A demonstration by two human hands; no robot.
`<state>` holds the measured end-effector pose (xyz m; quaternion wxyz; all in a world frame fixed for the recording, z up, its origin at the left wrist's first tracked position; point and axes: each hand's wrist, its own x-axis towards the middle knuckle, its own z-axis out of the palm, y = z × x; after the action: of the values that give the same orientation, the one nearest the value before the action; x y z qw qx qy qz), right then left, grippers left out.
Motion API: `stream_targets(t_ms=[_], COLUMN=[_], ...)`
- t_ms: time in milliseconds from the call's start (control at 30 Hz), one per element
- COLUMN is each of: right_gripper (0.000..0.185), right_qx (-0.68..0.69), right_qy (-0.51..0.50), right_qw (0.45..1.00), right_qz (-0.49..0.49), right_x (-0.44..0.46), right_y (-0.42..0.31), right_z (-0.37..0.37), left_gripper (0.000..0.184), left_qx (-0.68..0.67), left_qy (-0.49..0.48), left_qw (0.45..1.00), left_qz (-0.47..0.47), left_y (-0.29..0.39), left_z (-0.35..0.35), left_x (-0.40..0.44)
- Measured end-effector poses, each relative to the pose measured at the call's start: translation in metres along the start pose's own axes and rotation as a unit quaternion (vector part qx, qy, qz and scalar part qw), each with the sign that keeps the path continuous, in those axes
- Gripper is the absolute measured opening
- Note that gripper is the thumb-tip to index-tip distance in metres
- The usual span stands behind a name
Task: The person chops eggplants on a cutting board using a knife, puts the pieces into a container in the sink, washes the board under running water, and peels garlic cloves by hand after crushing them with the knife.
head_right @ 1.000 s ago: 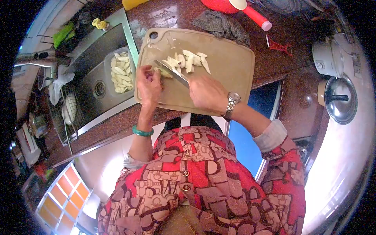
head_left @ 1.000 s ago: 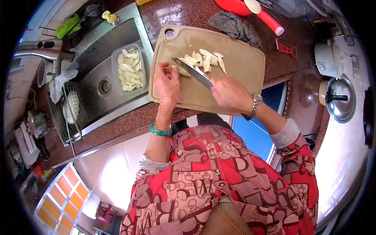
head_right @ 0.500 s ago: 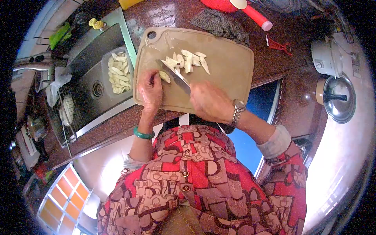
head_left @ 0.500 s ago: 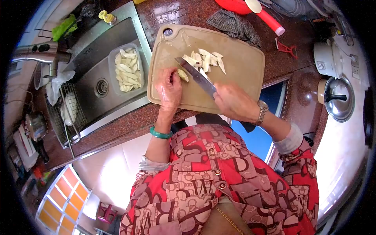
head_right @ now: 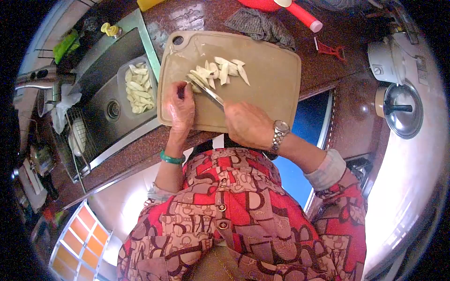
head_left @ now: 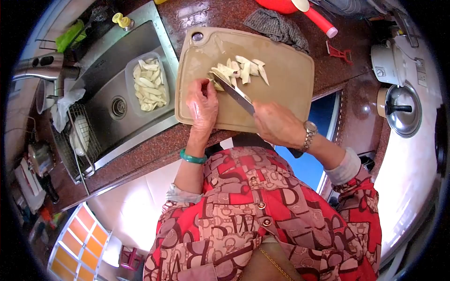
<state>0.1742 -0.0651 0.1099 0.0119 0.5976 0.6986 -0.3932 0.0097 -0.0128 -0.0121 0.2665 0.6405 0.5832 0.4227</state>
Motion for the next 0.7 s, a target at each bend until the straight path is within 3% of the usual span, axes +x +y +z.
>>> stream_targets(t_ms=[300, 567, 700], right_gripper=[0.016, 0.016, 0.016], right_qx=[-0.075, 0.005, 0.007], right_qy=[-0.017, 0.061, 0.030], right_qw=[0.997, 0.998, 0.999], right_qz=[0.020, 0.011, 0.030], right_x=[0.016, 0.046, 0.031], right_y=[-0.002, 0.013, 0.003], right_z=[0.009, 0.033, 0.009], left_gripper=[0.007, 0.005, 0.006], left_qx=[-0.008, -0.018, -0.007], left_qy=[0.013, 0.002, -0.003], left_qw=[1.000, 1.000, 1.000], left_qz=[0.024, -0.005, 0.006], left_y=[-0.008, -0.008, -0.010], left_z=[0.000, 0.001, 0.002], left_x=[-0.002, -0.004, -0.005])
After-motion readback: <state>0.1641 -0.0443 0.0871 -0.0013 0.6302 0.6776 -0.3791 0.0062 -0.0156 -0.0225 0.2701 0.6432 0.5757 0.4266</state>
